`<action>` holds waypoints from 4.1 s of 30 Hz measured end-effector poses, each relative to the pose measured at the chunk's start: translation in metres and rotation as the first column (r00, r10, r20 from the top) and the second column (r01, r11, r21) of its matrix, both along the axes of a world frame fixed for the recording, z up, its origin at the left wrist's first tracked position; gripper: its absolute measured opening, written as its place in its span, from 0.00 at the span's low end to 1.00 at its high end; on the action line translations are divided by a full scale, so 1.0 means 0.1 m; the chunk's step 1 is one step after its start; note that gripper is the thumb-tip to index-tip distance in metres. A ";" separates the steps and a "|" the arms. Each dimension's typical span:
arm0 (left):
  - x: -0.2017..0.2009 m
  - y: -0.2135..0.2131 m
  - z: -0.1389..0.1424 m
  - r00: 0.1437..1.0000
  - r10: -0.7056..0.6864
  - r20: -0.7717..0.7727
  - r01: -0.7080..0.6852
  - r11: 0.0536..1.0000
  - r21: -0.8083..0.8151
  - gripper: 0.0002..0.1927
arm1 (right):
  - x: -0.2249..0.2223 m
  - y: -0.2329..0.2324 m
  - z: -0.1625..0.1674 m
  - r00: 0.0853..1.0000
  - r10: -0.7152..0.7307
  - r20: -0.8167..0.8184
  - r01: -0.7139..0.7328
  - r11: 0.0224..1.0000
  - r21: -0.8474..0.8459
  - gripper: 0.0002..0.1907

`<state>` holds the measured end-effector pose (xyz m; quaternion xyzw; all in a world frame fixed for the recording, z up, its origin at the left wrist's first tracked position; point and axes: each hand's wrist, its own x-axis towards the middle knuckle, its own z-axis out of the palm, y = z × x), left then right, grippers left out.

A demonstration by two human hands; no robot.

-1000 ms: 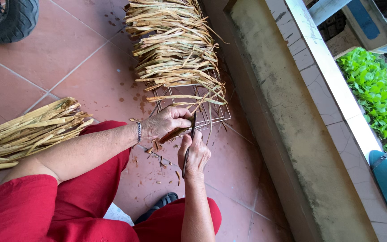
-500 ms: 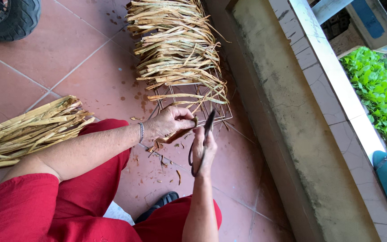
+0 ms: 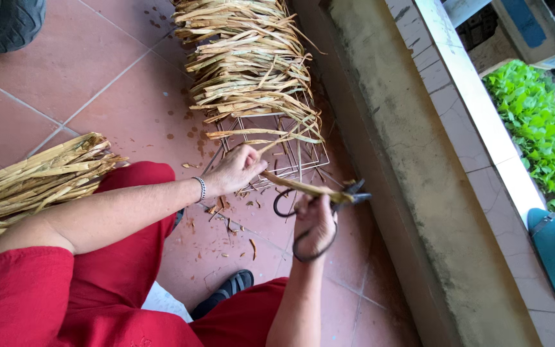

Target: The person sits on a tiled floor and uses scissors to trim dried plant strips. They pick up each strip, cut it to length, and place it into a wire basket. The process is repeated continuously throughout the clip.

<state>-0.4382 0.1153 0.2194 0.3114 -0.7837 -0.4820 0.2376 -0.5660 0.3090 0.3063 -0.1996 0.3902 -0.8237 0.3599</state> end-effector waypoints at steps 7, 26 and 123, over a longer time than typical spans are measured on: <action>-0.16 -0.23 -0.27 0.970 0.152 -0.189 0.074 0.557 0.827 0.33 | 0.15 0.56 -0.13 0.890 0.430 -0.152 -0.453 0.871 -0.192 0.10; -0.18 -0.72 0.07 0.836 0.193 -0.514 0.157 0.813 0.561 0.14 | 0.67 0.80 -1.34 0.094 0.975 -0.201 -0.179 0.215 0.960 0.17; 0.42 -1.14 -1.17 0.882 0.290 0.371 -0.261 0.957 -0.129 0.09 | -0.21 0.33 -0.30 0.592 0.324 -0.738 0.513 0.555 0.655 0.25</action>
